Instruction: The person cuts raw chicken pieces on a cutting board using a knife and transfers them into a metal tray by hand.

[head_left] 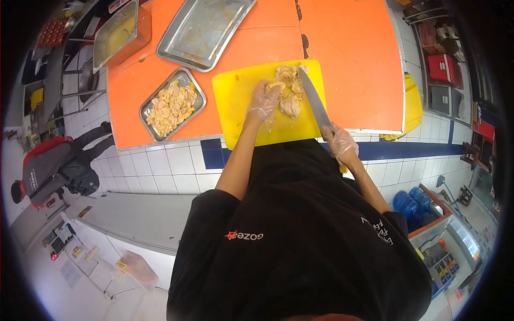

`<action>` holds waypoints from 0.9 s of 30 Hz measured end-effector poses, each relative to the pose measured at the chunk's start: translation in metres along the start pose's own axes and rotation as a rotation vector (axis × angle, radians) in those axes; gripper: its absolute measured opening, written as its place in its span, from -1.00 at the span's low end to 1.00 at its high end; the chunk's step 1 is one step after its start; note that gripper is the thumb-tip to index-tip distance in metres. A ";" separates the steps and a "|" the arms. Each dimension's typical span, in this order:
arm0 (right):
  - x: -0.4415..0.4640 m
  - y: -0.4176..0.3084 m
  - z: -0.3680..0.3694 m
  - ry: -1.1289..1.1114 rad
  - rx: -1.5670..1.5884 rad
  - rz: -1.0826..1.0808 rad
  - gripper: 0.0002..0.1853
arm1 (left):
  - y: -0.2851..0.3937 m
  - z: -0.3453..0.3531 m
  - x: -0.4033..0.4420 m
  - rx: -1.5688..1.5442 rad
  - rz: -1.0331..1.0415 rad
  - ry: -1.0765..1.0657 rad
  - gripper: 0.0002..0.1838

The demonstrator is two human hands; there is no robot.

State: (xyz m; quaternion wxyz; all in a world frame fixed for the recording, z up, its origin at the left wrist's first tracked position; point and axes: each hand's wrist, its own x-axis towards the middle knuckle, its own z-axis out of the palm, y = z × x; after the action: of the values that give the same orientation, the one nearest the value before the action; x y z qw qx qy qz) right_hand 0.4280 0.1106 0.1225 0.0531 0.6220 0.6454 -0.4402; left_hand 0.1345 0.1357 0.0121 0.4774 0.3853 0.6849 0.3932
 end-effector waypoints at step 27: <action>0.006 -0.061 0.017 -0.121 -0.498 -0.053 -0.60 | -0.051 -0.049 -0.033 -0.648 -0.220 0.589 -0.64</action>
State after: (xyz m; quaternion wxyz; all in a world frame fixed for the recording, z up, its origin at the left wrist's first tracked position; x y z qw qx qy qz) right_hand 0.3671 0.1147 0.1390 0.2315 0.5450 0.7457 -0.3054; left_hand 0.0881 0.0772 -0.0104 0.3972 0.0123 0.6700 0.6271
